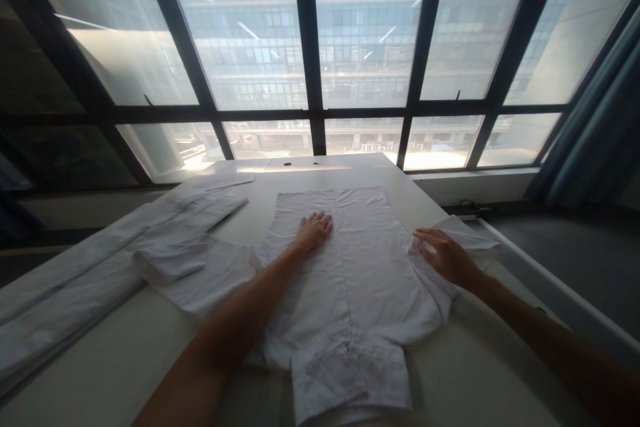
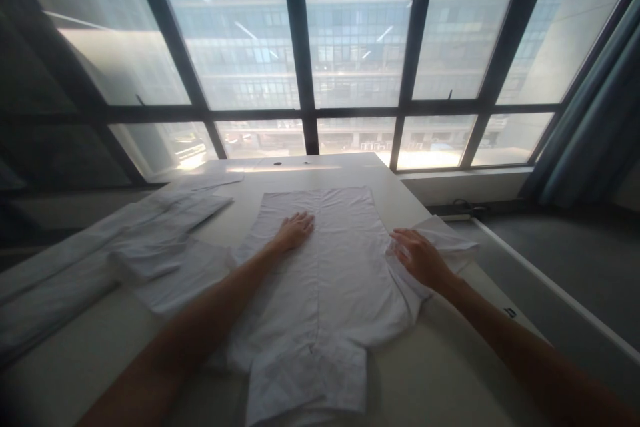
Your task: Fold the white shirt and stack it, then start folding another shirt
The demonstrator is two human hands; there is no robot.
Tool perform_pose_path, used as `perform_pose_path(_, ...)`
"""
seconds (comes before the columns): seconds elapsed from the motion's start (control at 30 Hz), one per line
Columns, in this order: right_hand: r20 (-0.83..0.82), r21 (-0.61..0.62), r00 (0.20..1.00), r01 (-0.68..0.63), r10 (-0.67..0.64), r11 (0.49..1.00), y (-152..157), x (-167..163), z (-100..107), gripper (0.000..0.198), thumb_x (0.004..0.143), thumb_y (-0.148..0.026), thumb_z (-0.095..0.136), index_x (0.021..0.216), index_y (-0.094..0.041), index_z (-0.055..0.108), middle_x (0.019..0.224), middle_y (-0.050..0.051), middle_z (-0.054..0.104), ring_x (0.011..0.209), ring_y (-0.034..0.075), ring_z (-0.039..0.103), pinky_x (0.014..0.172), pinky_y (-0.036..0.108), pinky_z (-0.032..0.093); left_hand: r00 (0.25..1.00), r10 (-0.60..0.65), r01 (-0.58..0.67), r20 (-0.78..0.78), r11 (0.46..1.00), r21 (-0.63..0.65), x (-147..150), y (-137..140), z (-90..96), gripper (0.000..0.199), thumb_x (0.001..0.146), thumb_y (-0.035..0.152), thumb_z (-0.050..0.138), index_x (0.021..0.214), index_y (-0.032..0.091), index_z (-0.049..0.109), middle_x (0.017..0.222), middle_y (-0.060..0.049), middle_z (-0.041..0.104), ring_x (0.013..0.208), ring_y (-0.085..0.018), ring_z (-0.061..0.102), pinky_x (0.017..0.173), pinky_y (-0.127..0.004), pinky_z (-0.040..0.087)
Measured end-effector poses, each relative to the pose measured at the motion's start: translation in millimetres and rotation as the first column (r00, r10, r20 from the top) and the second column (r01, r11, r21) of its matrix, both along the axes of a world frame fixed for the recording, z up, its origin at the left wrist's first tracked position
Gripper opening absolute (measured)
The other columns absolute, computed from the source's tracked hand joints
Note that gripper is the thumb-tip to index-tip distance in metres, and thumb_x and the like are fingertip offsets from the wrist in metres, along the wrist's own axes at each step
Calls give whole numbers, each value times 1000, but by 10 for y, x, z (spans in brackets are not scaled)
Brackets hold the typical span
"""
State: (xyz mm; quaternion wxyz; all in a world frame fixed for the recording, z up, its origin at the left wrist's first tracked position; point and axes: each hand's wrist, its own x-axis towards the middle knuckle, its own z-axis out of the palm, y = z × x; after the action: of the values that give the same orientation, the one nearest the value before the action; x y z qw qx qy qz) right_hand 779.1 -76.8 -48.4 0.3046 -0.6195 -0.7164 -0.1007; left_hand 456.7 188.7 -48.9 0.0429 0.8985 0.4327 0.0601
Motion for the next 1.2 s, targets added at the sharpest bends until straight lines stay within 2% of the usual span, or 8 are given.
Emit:
perform_pose_path(0.1, 41, -54, 990, 133, -131, 990, -49, 374, 103, 37, 92, -32, 61, 124, -19, 73, 121, 16, 74, 115, 36, 67, 102, 55, 53, 999, -13, 11, 31, 998, 57, 33, -23, 33, 49, 108, 35, 40, 153, 21, 49, 166, -15, 38, 155, -35, 30, 121, -65, 23)
perform_pose_path(0.3, 99, -290, 986, 161, -138, 943, -251, 679, 225, 44, 80, -31, 74, 123, -19, 73, 126, 15, 73, 118, 35, 67, 101, 48, 53, 960, -219, 165, 176, 946, 277, 257, -239, 112, 42, 101, 20, 49, 141, 17, 63, 155, -14, 53, 149, -32, 41, 125, -59, 22)
perform_pose_path(0.57, 206, -420, 949, 307, -239, 854, -182, 458, 271, 10, 86, -19, 64, 85, -21, 73, 92, 8, 76, 87, 25, 71, 79, 32, 50, 736, -535, 534, 415, 836, 130, 507, -552, 42, 32, 96, 19, 55, 121, 19, 75, 131, -10, 72, 123, -24, 66, 111, -40, 48)
perform_pose_path(0.67, 151, -336, 938, 346, -312, 876, -154, 509, 278, 16, 93, -24, 57, 88, -20, 72, 92, 8, 76, 86, 24, 70, 77, 31, 48, 694, -400, 550, 599, 832, -81, 595, -664, 38, 30, 96, 22, 54, 115, 17, 77, 117, -10, 77, 106, -22, 72, 97, -35, 54)
perform_pose_path(0.77, 159, -320, 958, 280, -240, 905, -164, 561, 255, 15, 88, -23, 62, 99, -20, 73, 106, 9, 76, 100, 26, 69, 86, 32, 48, 684, -229, 569, 693, 762, -310, 689, -796, 38, 30, 95, 27, 55, 109, 13, 77, 103, -11, 79, 92, -21, 74, 83, -31, 56)
perform_pose_path(0.87, 181, -384, 970, 224, -164, 896, -166, 553, 199, 22, 81, -18, 68, 102, -20, 73, 110, 9, 75, 105, 26, 68, 89, 32, 47, 651, -179, 632, 738, 667, -395, 745, -905, 36, 28, 92, 31, 60, 102, 11, 78, 97, -11, 79, 87, -19, 73, 82, -29, 54)
perform_pose_path(1.03, 165, -273, 940, 335, -299, 902, -100, 516, 152, 17, 91, -29, 60, 80, -21, 69, 84, 8, 73, 82, 25, 68, 74, 31, 46, 627, -35, 648, 778, 578, -496, 720, -971, 88, 32, 87, 43, 71, 97, 13, 77, 97, -11, 78, 85, -19, 72, 75, -28, 54)
perform_pose_path(1.2, -121, 41, 931, 352, -345, 935, -75, 401, 318, 28, 97, -43, 54, 79, -23, 65, 83, 10, 72, 76, 26, 67, 72, 35, 50, 568, 222, 711, 792, 351, -609, 647, -1029, 219, 49, 82, 54, 81, 107, 13, 73, 110, -17, 76, 94, -24, 74, 90, -38, 56)
